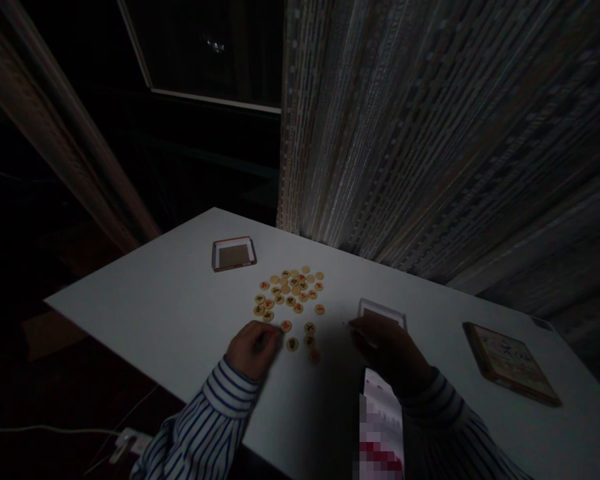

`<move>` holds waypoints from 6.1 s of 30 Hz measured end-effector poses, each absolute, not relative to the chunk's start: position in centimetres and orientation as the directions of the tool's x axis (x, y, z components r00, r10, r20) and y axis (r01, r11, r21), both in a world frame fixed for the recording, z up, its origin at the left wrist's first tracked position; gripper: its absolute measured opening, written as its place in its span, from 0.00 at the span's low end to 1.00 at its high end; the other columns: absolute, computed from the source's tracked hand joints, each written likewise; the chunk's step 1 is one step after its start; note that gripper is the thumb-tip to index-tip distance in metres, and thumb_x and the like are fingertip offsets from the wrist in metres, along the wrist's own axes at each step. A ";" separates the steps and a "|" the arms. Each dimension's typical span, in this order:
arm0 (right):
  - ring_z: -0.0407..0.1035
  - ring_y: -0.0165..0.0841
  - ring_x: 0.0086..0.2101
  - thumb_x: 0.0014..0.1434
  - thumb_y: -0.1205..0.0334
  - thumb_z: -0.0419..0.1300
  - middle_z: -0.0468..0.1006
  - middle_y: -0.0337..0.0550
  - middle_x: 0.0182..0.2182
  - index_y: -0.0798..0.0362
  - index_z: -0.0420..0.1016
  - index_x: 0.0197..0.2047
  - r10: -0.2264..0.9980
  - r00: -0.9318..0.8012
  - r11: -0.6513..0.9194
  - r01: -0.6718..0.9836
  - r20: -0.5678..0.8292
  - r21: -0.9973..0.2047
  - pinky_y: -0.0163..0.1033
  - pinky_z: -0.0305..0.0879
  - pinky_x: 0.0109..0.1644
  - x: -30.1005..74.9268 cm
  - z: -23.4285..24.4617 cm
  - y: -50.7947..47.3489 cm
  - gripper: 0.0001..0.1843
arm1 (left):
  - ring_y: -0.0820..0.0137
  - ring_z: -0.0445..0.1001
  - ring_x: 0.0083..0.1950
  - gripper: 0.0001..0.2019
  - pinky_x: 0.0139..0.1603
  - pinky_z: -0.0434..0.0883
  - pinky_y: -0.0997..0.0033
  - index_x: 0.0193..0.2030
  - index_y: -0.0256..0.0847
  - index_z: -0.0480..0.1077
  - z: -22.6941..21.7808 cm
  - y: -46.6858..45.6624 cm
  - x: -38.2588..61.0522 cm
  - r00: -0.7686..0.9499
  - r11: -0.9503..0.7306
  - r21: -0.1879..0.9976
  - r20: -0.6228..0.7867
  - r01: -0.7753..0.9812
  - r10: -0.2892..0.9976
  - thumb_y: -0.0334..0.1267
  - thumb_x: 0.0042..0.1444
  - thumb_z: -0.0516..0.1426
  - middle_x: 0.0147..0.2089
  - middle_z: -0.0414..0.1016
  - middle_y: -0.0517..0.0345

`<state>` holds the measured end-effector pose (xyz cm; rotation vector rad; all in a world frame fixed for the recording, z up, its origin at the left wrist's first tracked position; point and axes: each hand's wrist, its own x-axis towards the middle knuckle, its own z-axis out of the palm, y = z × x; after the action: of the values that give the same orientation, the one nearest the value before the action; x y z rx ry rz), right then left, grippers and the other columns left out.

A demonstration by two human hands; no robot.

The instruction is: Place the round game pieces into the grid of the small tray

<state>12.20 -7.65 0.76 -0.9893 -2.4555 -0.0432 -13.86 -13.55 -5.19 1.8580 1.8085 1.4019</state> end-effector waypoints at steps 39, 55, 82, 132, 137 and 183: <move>0.71 0.37 0.37 0.57 0.64 0.54 0.77 0.49 0.39 0.53 0.72 0.42 0.626 -0.761 0.777 0.628 0.172 -0.052 0.41 0.66 0.37 6.7 2.0 -6.4 0.11 | 0.58 0.70 0.48 0.11 0.51 0.67 0.56 0.36 0.41 0.76 -5.3 -7.5 -16.7 -0.188 -0.029 0.459 0.420 0.888 0.888 0.40 0.49 0.55 0.45 0.75 0.49; 0.70 0.39 0.39 0.57 0.65 0.55 0.76 0.50 0.42 0.54 0.72 0.45 0.656 -0.748 0.755 0.650 0.103 -0.090 0.45 0.66 0.41 6.3 1.9 -6.2 0.13 | 0.53 0.67 0.50 0.11 0.47 0.66 0.53 0.36 0.41 0.75 -4.3 -7.4 -15.9 -0.210 0.090 0.349 0.324 0.933 0.922 0.39 0.46 0.56 0.47 0.72 0.47; 0.70 0.39 0.38 0.58 0.62 0.54 0.76 0.51 0.41 0.55 0.72 0.44 0.632 -0.766 0.775 0.622 0.122 -0.111 0.46 0.66 0.41 5.7 1.3 -5.8 0.12 | 0.54 0.64 0.53 0.12 0.50 0.62 0.52 0.37 0.41 0.76 -4.1 -7.5 -15.5 -0.214 0.108 0.340 0.292 0.934 0.932 0.40 0.46 0.56 0.50 0.69 0.46; 0.73 0.34 0.35 0.58 0.63 0.53 0.78 0.47 0.37 0.53 0.72 0.43 0.628 -0.667 0.767 0.618 0.401 -0.174 0.39 0.68 0.36 9.1 1.5 -6.9 0.11 | 0.64 0.72 0.41 0.11 0.43 0.70 0.62 0.41 0.39 0.72 -4.5 -8.2 -15.7 -0.108 -0.360 0.447 0.737 0.819 0.667 0.37 0.51 0.55 0.38 0.76 0.50; 0.73 0.34 0.33 0.59 0.62 0.52 0.78 0.47 0.35 0.53 0.72 0.41 0.615 -0.647 0.776 0.599 0.452 -0.197 0.39 0.69 0.34 9.7 1.8 -7.1 0.10 | 0.65 0.72 0.42 0.13 0.42 0.72 0.62 0.43 0.40 0.72 -3.9 -8.4 -15.5 -0.103 -0.391 0.466 0.736 0.793 0.669 0.36 0.51 0.54 0.38 0.76 0.51; 0.67 0.30 0.28 0.61 0.55 0.51 0.75 0.41 0.27 0.52 0.73 0.43 0.624 -0.516 0.753 0.599 0.587 -0.274 0.36 0.58 0.32 11.8 2.0 -7.2 0.14 | 0.63 0.75 0.43 0.21 0.41 0.72 0.65 0.51 0.41 0.69 0.5 -9.7 -5.0 0.024 -0.162 0.985 0.161 0.054 0.987 0.48 0.55 0.53 0.43 0.77 0.53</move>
<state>11.76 -7.15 2.02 -0.9120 -2.2606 0.0474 -4.98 -9.70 0.46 1.3798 1.1548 1.2859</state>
